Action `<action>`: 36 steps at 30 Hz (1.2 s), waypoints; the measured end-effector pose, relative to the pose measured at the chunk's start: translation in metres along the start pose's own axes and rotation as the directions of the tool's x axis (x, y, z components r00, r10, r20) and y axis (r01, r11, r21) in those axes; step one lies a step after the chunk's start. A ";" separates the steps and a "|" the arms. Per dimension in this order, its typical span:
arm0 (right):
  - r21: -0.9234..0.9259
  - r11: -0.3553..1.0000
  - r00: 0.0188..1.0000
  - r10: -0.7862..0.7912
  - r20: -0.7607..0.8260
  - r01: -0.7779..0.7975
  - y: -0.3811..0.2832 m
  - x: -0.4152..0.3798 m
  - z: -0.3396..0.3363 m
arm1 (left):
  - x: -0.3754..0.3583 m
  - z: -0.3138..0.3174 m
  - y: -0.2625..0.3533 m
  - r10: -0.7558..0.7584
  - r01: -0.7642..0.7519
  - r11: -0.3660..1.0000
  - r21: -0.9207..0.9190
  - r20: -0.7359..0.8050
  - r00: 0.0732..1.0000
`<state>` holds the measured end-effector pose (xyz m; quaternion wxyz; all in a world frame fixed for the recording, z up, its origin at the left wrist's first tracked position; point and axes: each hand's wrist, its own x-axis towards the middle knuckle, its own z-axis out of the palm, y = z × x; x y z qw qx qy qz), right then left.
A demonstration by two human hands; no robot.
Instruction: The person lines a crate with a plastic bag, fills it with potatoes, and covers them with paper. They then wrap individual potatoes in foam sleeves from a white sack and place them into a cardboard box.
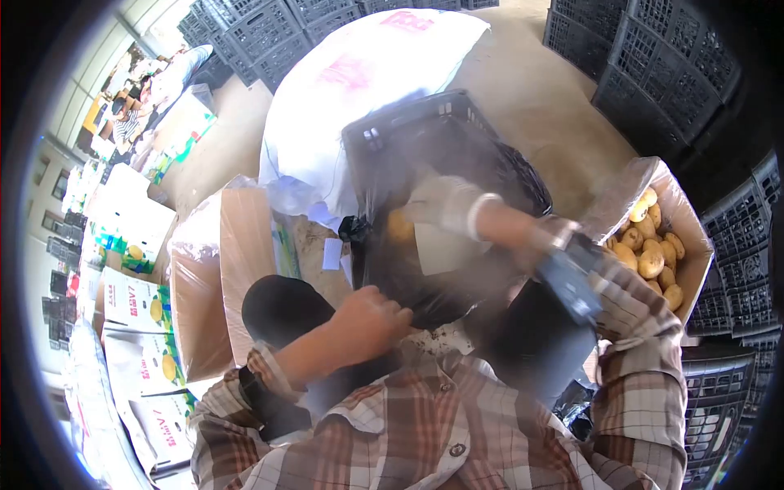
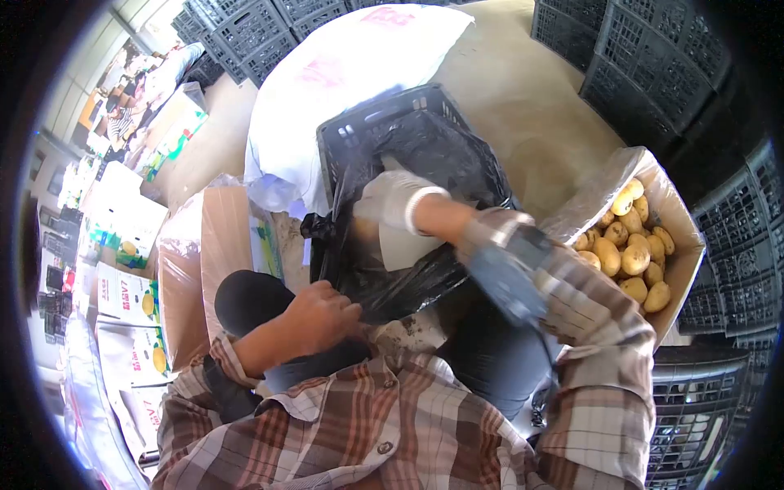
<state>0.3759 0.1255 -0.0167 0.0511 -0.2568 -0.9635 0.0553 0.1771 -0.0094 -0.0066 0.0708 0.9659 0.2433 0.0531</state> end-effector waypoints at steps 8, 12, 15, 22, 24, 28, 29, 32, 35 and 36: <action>0.727 0.394 0.779 0.547 0.305 -0.562 -0.103 0.050 0.091 | -0.040 0.014 0.045 -0.038 0.036 0.998 -0.059 -0.017 0.999; 0.765 0.475 0.796 0.600 0.079 -0.434 -0.121 0.026 0.094 | -0.046 0.008 0.048 -0.119 0.117 0.986 -0.120 -0.017 0.993; 0.741 0.664 0.936 0.316 -0.154 -0.102 -0.127 0.013 0.129 | -0.027 -0.027 0.009 -0.538 0.401 0.757 -0.516 -0.144 0.831; 0.296 0.947 0.952 -0.027 -0.304 0.122 -0.144 -0.005 0.105 | 0.050 0.058 -0.121 -0.799 0.796 0.590 0.134 -0.047 0.600; 0.636 0.756 0.956 0.276 -0.097 -0.154 -0.151 -0.010 0.090 | 0.054 0.055 -0.135 -0.852 0.845 0.524 0.110 0.062 0.520; 0.835 0.510 0.882 0.466 -0.070 -0.204 -0.151 -0.005 0.080 | 0.043 0.024 -0.182 -0.832 0.848 0.504 0.162 -0.171 0.527; 0.844 0.497 0.900 0.434 -0.042 -0.201 -0.151 -0.002 0.082 | 0.039 0.023 -0.190 -0.832 0.847 0.506 0.165 -0.165 0.529; 0.903 0.357 0.919 0.384 0.092 -0.240 -0.151 -0.005 0.061 | 0.035 0.023 -0.212 -0.806 0.870 0.453 0.196 -0.327 0.494; 0.311 0.947 0.994 -0.098 0.048 0.078 -0.155 -0.017 0.059 | 0.035 0.029 -0.228 -0.793 0.857 0.442 0.266 -0.330 0.512; 0.375 0.917 0.973 0.051 0.226 -0.135 -0.164 -0.025 0.044 | 0.029 0.030 -0.241 -0.799 0.856 0.424 0.296 -0.324 0.507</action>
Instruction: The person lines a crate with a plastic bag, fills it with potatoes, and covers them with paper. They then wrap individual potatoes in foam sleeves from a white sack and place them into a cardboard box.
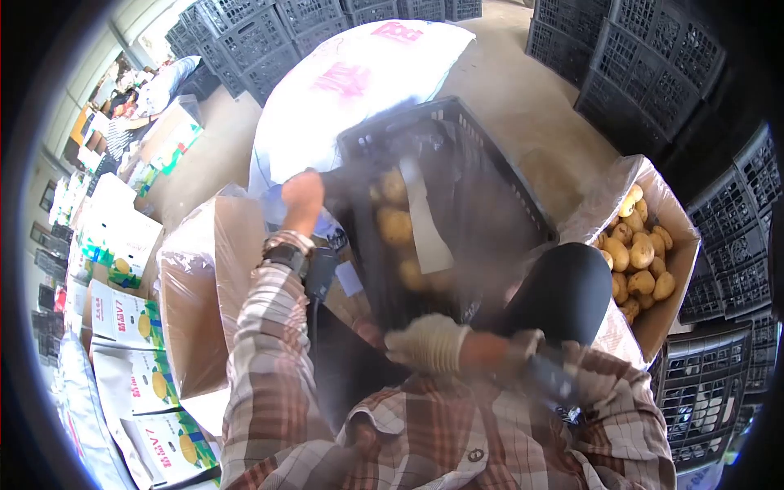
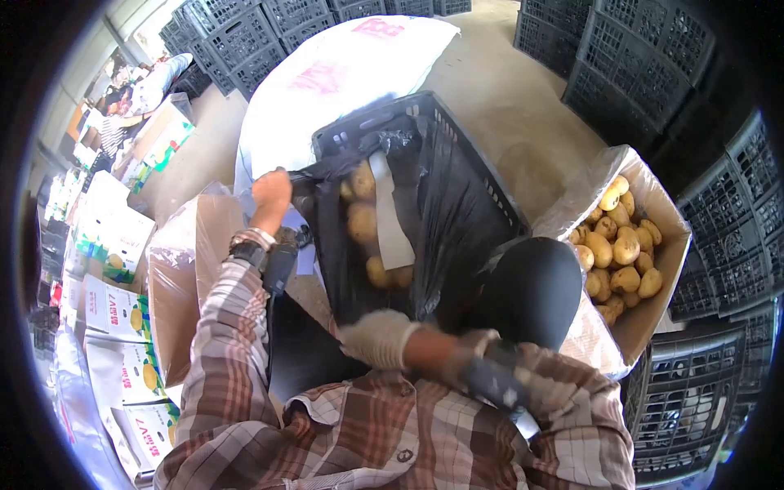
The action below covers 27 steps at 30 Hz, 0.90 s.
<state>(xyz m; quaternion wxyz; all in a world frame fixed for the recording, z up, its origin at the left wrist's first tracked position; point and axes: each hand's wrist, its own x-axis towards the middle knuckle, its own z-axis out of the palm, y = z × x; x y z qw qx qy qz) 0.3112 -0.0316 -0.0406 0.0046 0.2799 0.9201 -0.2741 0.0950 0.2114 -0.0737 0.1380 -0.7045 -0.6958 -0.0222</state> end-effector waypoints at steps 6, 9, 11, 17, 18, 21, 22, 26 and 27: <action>0.038 0.980 0.968 0.188 0.165 -0.197 0.015 -0.057 0.020 | 0.018 0.039 -0.034 -0.050 0.050 0.999 0.012 0.089 0.995; -0.062 0.990 0.981 0.132 0.139 -0.125 0.030 -0.067 0.028 | 0.025 0.055 -0.024 -0.112 0.113 0.994 0.005 0.181 0.977; -0.080 0.994 0.986 0.091 0.142 -0.080 0.029 -0.068 0.031 | 0.031 0.069 -0.018 -0.106 0.116 0.992 -0.047 0.178 0.978; -0.027 0.990 0.972 0.143 0.184 -0.141 0.017 -0.068 -0.011 | -0.074 -0.059 0.055 0.749 -0.702 0.295 -0.648 -0.300 0.591; -0.010 0.993 0.981 0.121 0.153 -0.121 0.013 -0.069 -0.025 | -0.109 -0.071 0.065 0.831 -0.687 0.192 -0.701 -0.257 0.494; 0.019 0.996 0.995 0.089 0.042 -0.090 0.010 -0.082 -0.052 | -0.167 -0.091 0.071 0.896 -0.771 0.020 -0.636 -0.330 0.296; 0.030 0.997 0.997 0.070 -0.033 -0.069 0.010 -0.087 -0.060 | -0.174 -0.094 0.063 0.941 -0.766 0.113 -0.633 -0.180 0.288; -0.251 0.865 0.839 0.490 0.239 -0.434 0.051 -0.097 -0.093 | -0.192 -0.116 0.032 0.914 -0.694 0.373 -0.616 0.117 0.388; -0.205 0.846 0.816 0.530 0.228 -0.492 0.087 -0.102 -0.089 | -0.198 -0.105 0.029 0.913 -0.672 0.370 -0.641 0.117 0.391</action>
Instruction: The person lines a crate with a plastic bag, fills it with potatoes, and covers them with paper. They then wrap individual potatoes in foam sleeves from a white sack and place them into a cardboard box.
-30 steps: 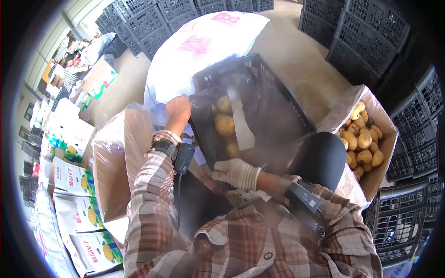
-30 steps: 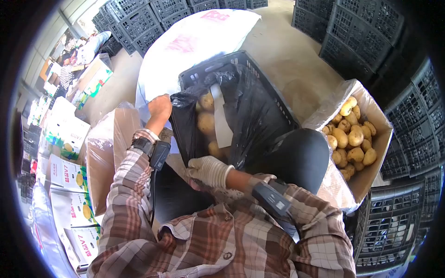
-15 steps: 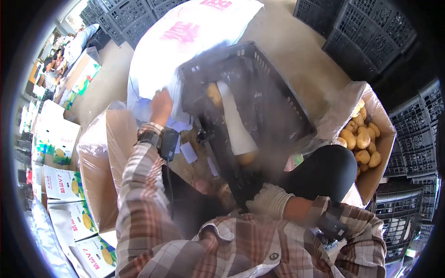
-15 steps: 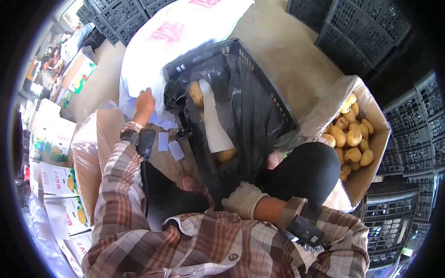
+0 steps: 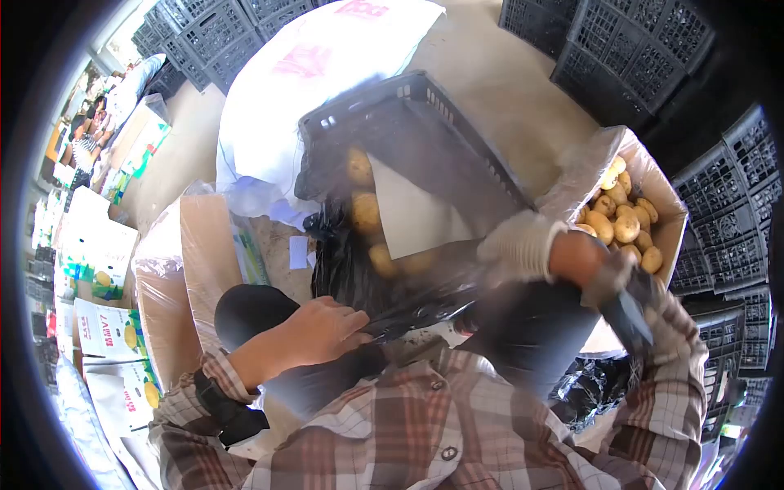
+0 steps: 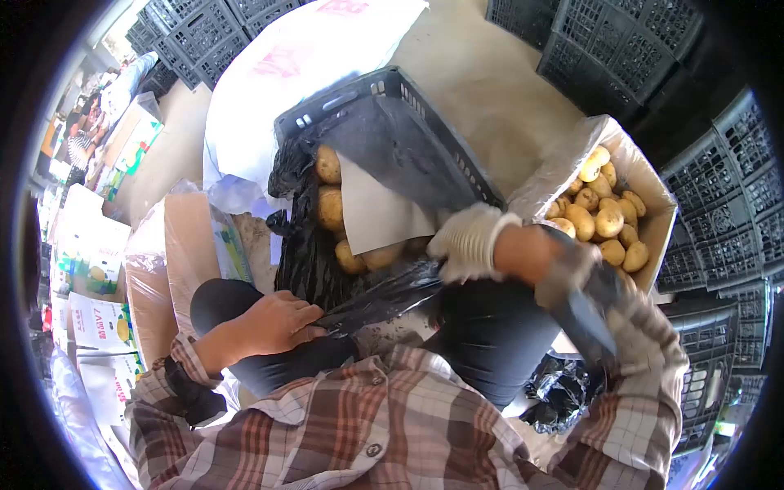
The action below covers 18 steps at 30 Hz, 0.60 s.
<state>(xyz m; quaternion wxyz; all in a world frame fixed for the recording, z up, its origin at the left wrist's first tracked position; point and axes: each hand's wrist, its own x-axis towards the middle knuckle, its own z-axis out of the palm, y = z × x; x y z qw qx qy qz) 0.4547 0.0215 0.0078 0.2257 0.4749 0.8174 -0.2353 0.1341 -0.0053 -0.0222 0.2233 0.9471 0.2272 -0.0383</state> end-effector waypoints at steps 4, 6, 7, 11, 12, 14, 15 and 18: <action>-0.292 0.956 0.981 0.064 0.185 -0.007 0.063 0.021 -0.014 | 0.022 0.071 -0.007 0.011 -0.022 0.995 0.095 0.118 0.993; -0.242 0.968 0.975 0.113 0.194 -0.064 0.109 0.024 -0.005 | 0.047 0.104 0.000 0.046 -0.034 0.992 0.123 -0.096 0.994; -0.189 0.976 0.966 0.151 0.210 -0.111 0.122 0.024 0.003 | 0.059 0.109 0.009 0.054 -0.044 0.993 0.112 -0.095 0.994; -0.082 0.970 0.929 0.241 0.281 -0.227 0.157 0.028 0.028 | 0.080 0.119 0.022 0.012 0.008 0.989 0.150 -0.134 0.991; -0.061 0.971 0.927 0.237 0.290 -0.229 0.163 0.029 0.035 | 0.076 0.117 0.021 -0.005 0.030 0.988 0.151 -0.161 0.987; -0.024 0.973 0.930 0.225 0.292 -0.228 0.178 0.032 0.046 | 0.067 0.110 0.020 -0.018 0.046 0.987 0.152 -0.177 0.984; -0.003 0.973 0.931 0.222 0.290 -0.230 0.186 0.033 0.048 | 0.060 0.103 0.023 -0.022 0.059 0.981 0.184 -0.194 0.981; 0.070 0.967 0.940 0.219 0.261 -0.245 0.209 0.034 0.051 | 0.054 0.115 0.017 -0.114 0.137 0.980 0.142 -0.159 0.981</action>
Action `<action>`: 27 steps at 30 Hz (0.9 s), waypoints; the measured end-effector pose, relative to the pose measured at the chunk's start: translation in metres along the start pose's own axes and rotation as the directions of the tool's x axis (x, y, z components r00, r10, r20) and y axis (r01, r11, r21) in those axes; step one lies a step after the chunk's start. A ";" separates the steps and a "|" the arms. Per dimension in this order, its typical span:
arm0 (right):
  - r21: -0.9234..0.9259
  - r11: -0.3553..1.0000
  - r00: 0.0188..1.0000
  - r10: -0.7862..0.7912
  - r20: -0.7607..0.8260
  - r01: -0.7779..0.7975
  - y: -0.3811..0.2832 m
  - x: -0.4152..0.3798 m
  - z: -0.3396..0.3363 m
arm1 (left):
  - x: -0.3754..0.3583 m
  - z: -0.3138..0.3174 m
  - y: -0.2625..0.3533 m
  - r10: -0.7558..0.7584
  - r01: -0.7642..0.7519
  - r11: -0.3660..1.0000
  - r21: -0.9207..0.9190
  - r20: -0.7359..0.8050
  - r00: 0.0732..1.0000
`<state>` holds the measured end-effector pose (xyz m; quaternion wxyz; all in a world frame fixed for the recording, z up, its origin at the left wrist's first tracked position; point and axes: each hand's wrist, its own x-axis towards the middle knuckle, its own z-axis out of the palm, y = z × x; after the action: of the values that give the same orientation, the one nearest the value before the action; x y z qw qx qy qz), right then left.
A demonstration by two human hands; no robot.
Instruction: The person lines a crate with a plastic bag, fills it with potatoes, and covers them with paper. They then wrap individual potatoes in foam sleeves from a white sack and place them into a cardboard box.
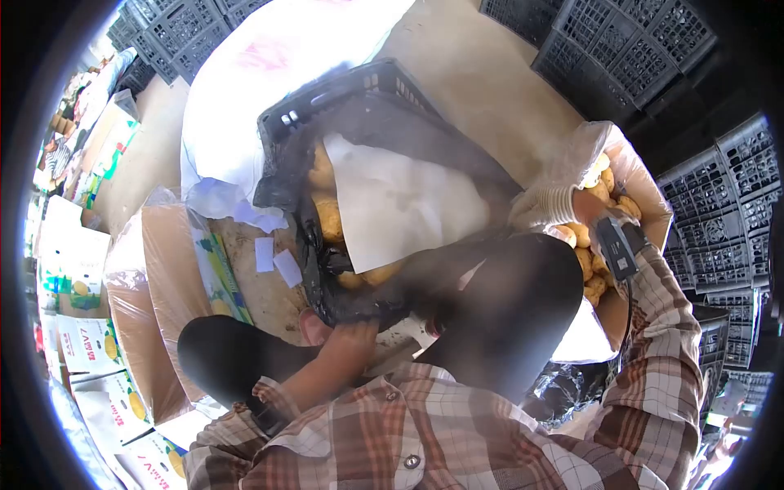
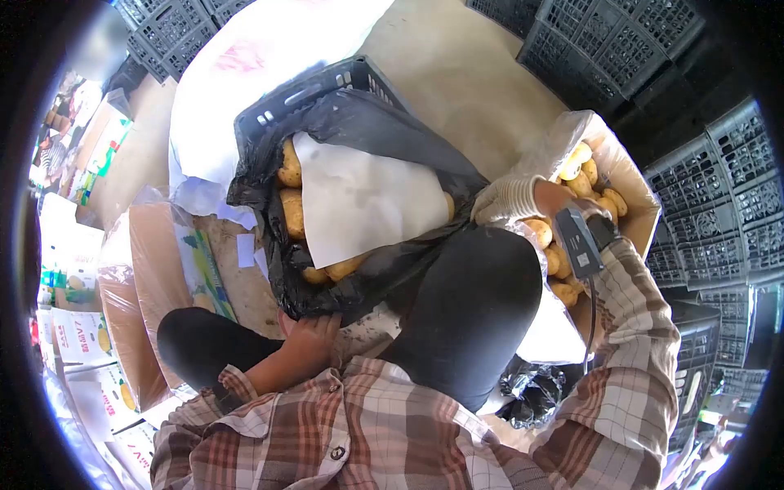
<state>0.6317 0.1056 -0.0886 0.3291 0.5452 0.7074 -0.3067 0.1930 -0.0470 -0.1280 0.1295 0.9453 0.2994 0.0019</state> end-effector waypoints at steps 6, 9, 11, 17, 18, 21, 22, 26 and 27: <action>0.096 0.995 0.996 -0.015 -0.090 0.024 0.027 0.014 -0.003 | 0.017 0.118 -0.018 -0.151 0.155 0.983 -0.095 0.049 0.987; -0.245 0.970 0.995 -0.017 -0.099 -0.008 0.013 0.035 -0.003 | 0.017 0.150 -0.020 -0.193 0.192 0.977 -0.092 -0.005 0.981; -0.058 0.998 0.948 -0.050 -0.315 0.033 -0.004 0.035 -0.031 | 0.026 0.132 -0.021 -0.208 0.203 0.977 -0.060 -0.085 0.975; 0.194 0.971 0.623 0.066 -0.780 0.140 -0.107 0.059 -0.077 | 0.006 0.040 -0.016 -0.075 0.217 0.900 -0.377 0.357 0.931; 0.132 0.988 0.628 0.050 -0.776 0.084 -0.117 0.055 -0.087 | -0.010 0.034 -0.021 0.021 0.033 0.959 -0.281 0.186 0.982; 0.140 0.981 0.637 0.021 -0.770 0.136 -0.100 0.076 -0.109 | -0.003 -0.036 -0.042 0.004 0.241 0.855 -0.459 0.471 0.882; 0.200 0.946 0.596 0.010 -0.803 0.254 -0.084 0.090 -0.112 | 0.004 -0.060 -0.049 0.073 0.651 0.557 -0.515 0.812 0.579; 0.429 0.808 0.735 -0.007 -0.678 0.404 -0.075 0.075 -0.138 | 0.029 -0.101 -0.079 -0.465 0.388 0.852 -0.351 -0.167 0.870; 0.408 0.832 0.795 -0.064 -0.604 0.377 -0.071 0.075 -0.142 | 0.054 -0.112 -0.097 -0.558 0.462 0.815 -0.350 -0.258 0.789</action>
<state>0.5298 0.2455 -0.0584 -0.0912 0.5881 0.7265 -0.3436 0.1734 0.0871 -0.0475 0.1964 0.7853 0.5605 0.1745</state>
